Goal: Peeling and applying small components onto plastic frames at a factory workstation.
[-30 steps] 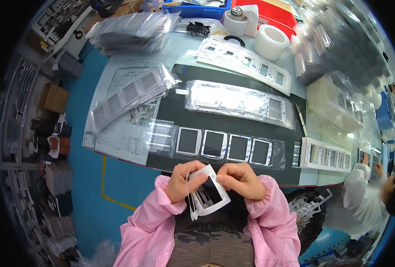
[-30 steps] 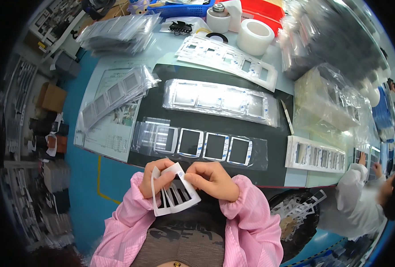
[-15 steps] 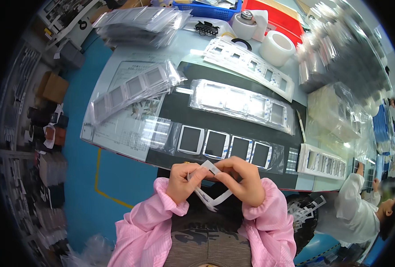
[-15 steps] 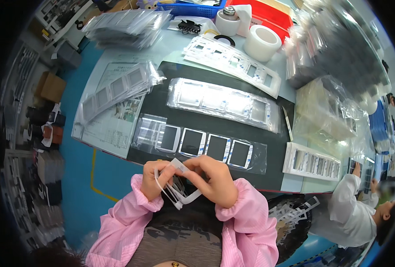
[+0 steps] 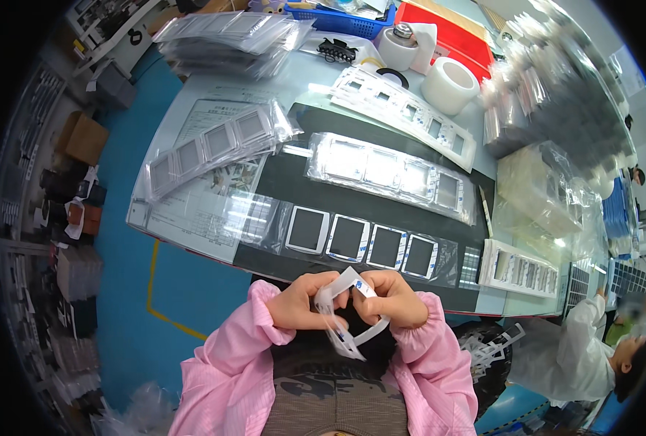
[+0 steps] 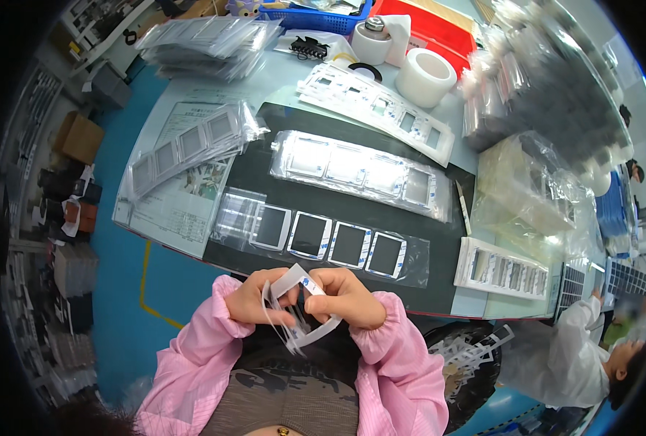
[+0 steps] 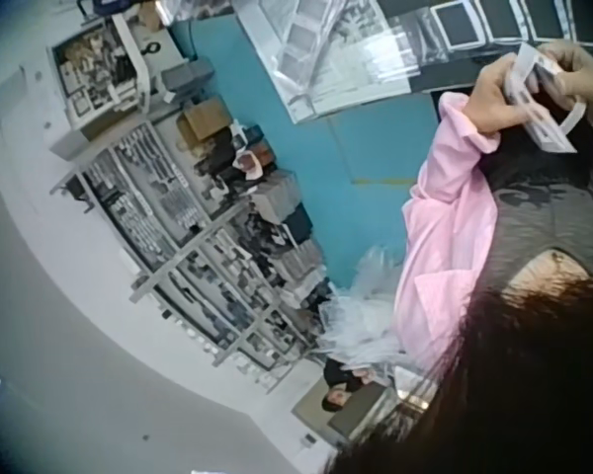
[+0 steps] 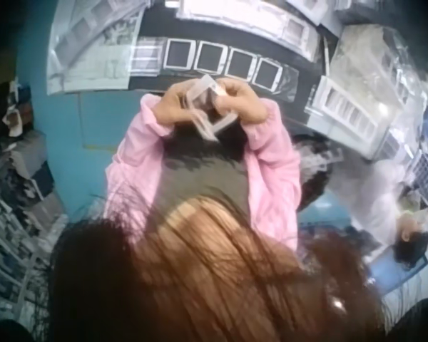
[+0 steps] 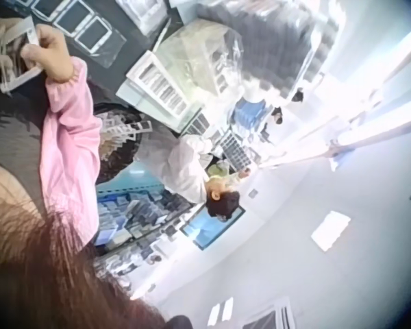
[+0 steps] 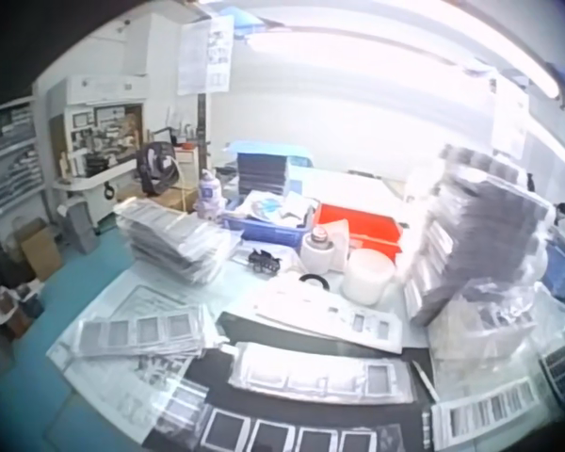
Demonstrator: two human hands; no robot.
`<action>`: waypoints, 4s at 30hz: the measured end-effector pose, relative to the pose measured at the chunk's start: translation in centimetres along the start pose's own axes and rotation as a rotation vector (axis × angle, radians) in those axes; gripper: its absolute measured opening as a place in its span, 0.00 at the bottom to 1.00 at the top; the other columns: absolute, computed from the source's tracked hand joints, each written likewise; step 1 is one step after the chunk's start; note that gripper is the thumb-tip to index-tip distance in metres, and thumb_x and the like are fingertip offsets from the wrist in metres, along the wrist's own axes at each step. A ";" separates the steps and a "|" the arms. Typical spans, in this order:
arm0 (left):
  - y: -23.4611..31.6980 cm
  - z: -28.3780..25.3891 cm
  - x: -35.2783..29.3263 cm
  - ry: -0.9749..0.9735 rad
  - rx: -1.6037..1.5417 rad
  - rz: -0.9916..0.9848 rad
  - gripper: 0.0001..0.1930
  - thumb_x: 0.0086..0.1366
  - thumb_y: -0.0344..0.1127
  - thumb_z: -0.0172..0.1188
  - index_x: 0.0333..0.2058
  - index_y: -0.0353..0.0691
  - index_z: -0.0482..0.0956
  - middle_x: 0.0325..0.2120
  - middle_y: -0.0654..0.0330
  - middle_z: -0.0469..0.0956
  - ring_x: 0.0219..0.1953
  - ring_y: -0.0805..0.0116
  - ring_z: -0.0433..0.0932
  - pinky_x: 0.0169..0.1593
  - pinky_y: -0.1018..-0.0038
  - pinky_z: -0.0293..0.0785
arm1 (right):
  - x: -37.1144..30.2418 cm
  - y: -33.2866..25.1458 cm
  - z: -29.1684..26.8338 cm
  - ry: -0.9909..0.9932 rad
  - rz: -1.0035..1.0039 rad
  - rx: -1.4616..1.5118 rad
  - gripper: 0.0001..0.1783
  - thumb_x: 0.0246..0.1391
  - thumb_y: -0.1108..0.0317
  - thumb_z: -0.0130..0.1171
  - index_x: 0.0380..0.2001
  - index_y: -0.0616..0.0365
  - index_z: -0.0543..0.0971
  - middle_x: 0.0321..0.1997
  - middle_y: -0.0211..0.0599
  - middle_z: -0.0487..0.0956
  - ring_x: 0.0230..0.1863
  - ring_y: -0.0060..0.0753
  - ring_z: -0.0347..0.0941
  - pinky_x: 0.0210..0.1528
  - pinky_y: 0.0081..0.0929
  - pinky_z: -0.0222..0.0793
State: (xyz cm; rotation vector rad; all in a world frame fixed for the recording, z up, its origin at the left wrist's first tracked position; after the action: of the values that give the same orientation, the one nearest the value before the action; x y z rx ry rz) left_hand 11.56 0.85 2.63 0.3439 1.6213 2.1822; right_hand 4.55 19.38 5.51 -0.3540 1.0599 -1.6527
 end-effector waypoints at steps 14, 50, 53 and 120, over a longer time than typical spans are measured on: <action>1.2 1.3 0.2 0.507 0.320 0.081 0.11 0.68 0.33 0.58 0.37 0.29 0.84 0.20 0.59 0.81 0.24 0.80 0.75 0.26 0.78 0.68 | 0.6 -2.1 1.7 0.503 -0.814 -1.400 0.12 0.40 0.72 0.70 0.33 0.56 0.82 0.32 0.32 0.77 0.29 0.33 0.75 0.26 0.27 0.67; 1.8 -3.3 -4.7 0.747 1.210 0.173 0.12 0.55 0.29 0.64 0.40 0.45 0.85 0.13 0.61 0.70 0.15 0.65 0.72 0.20 0.70 0.66 | 8.6 -0.1 -2.1 0.661 -0.517 -0.861 0.15 0.47 0.77 0.67 0.40 0.59 0.78 0.28 0.29 0.76 0.32 0.23 0.71 0.42 0.23 0.66; 1.3 -3.6 -4.4 0.778 1.286 0.180 0.13 0.54 0.33 0.66 0.41 0.47 0.85 0.13 0.63 0.69 0.15 0.65 0.72 0.20 0.71 0.66 | 8.8 0.2 -2.1 0.639 -0.492 -0.943 0.15 0.46 0.76 0.67 0.40 0.58 0.78 0.27 0.29 0.76 0.34 0.26 0.71 0.45 0.26 0.65; 0.6 -2.9 -2.6 0.763 1.298 0.144 0.13 0.54 0.34 0.67 0.40 0.49 0.85 0.14 0.65 0.72 0.16 0.66 0.75 0.21 0.70 0.69 | 9.1 -0.1 -1.6 0.566 -0.657 -1.273 0.17 0.46 0.76 0.68 0.40 0.56 0.76 0.26 0.28 0.75 0.32 0.34 0.73 0.58 0.43 0.62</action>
State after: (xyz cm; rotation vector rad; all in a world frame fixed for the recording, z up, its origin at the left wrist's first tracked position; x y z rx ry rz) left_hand 12.57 -2.97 2.41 -0.0901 3.3535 1.0037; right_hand 0.05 12.07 2.21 -1.1871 2.5898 -1.4040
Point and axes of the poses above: each hand's wrist, its own x-axis towards the middle knuckle, its own z-axis out of the palm, y = z × x, the point moved 2 cm from there along x, towards the middle knuckle
